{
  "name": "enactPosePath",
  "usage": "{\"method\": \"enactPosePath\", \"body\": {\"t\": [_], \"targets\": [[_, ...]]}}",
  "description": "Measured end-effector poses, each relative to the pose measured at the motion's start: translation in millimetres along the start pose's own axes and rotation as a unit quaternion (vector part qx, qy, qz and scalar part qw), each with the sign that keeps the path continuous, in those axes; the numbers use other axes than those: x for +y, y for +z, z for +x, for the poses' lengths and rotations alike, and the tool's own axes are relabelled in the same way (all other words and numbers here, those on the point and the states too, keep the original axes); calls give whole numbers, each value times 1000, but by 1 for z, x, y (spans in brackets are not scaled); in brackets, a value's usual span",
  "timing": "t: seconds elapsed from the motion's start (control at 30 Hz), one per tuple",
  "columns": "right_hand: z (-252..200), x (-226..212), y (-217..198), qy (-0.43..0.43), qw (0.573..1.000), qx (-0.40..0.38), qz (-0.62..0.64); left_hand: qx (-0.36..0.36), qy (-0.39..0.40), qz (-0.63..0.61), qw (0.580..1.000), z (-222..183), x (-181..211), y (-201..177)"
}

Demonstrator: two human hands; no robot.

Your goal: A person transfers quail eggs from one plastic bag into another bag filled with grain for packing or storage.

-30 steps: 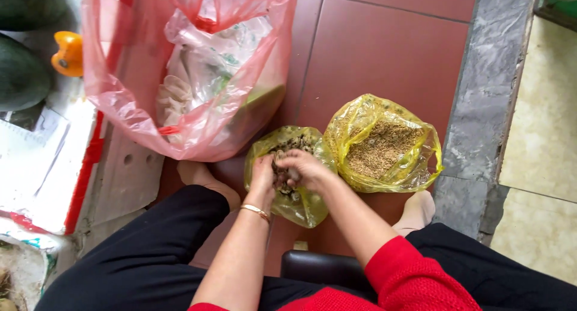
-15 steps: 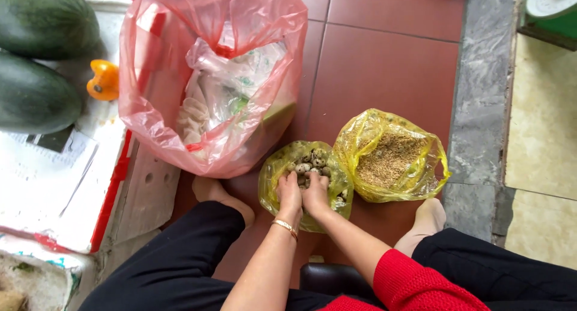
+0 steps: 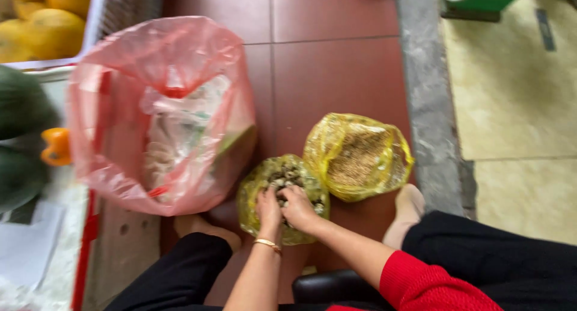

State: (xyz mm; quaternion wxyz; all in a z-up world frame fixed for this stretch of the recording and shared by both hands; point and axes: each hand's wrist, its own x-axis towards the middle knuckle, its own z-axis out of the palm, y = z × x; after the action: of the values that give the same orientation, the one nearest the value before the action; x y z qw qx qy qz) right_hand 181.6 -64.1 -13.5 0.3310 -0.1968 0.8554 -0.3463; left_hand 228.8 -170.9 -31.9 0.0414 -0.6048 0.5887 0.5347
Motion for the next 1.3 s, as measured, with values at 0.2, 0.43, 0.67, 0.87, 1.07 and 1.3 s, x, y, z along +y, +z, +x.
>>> {"method": "enactPosePath", "body": {"t": [0.2,0.43,0.67,0.87,1.07,1.3], "targets": [[-1,10,-164,19,980,178,91,36,1,45,998,-82,61,-21],[45,173,-234,189,958,77,-201,119,283,173,936,-88,64,35],[54,181,-219,244,930,0,-274,-131,489,228,832,-74,95,164],[49,125,-273,286,949,81,-100,-110,477,468,736,-48,104,226],[70,90,-275,332,938,82,-59,-133,404,549,719,-48,107,243],[86,112,-290,329,935,-54,-124,-243,275,459,809,-39,116,236]]}}
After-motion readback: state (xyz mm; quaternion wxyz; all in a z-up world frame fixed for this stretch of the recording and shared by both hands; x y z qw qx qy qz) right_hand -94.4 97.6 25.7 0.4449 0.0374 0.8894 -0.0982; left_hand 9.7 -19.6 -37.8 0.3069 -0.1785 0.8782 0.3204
